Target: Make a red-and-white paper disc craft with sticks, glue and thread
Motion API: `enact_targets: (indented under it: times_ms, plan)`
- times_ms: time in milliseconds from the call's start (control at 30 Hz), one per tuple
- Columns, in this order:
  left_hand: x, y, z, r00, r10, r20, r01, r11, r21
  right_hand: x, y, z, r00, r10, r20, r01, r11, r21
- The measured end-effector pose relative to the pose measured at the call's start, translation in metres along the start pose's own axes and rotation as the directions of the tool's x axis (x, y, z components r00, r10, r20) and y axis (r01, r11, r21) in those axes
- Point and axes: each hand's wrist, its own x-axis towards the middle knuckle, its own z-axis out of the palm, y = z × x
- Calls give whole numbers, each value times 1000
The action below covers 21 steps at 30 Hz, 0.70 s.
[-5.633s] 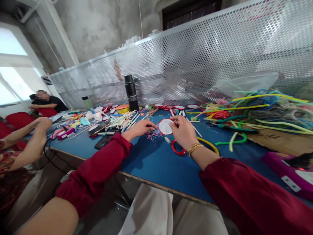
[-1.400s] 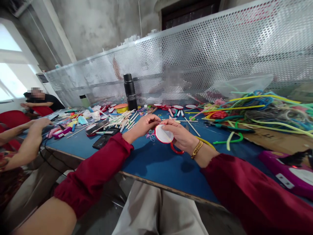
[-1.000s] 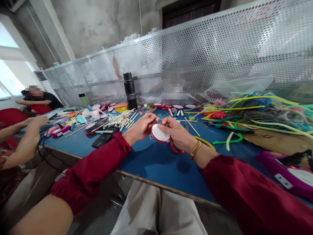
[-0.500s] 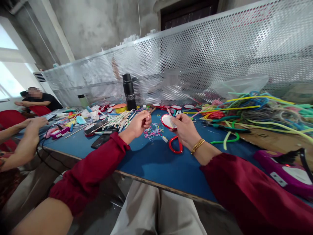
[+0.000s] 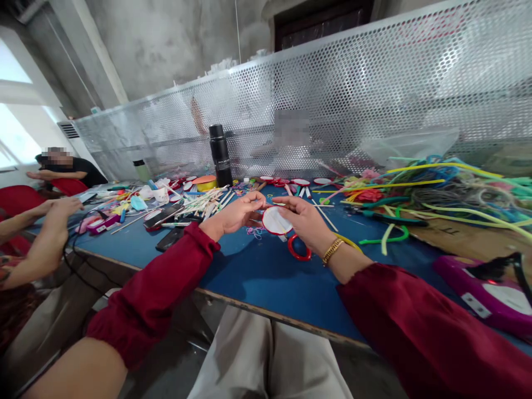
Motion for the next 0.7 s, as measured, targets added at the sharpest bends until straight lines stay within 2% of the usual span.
enact_targets:
  times_ms: [133, 267, 433, 700]
  plan:
    - [-1, 1, 0, 998, -29, 58, 25, 997, 68, 3, 4, -2, 996, -89, 6, 89, 986, -138]
    - [-2, 1, 1, 997, -37, 65, 29, 993, 117, 4, 6, -5, 988, -153, 37, 157, 952, -263]
    - [-4, 3, 2, 996, -9, 89, -6, 987, 161, 5, 4, -6, 981, -166, 101, 190, 922, -338]
    - [-5, 11, 9, 998, 51, 23, -55, 977, 204, 3, 0, 1, 976, -215, -18, 190, 898, -398]
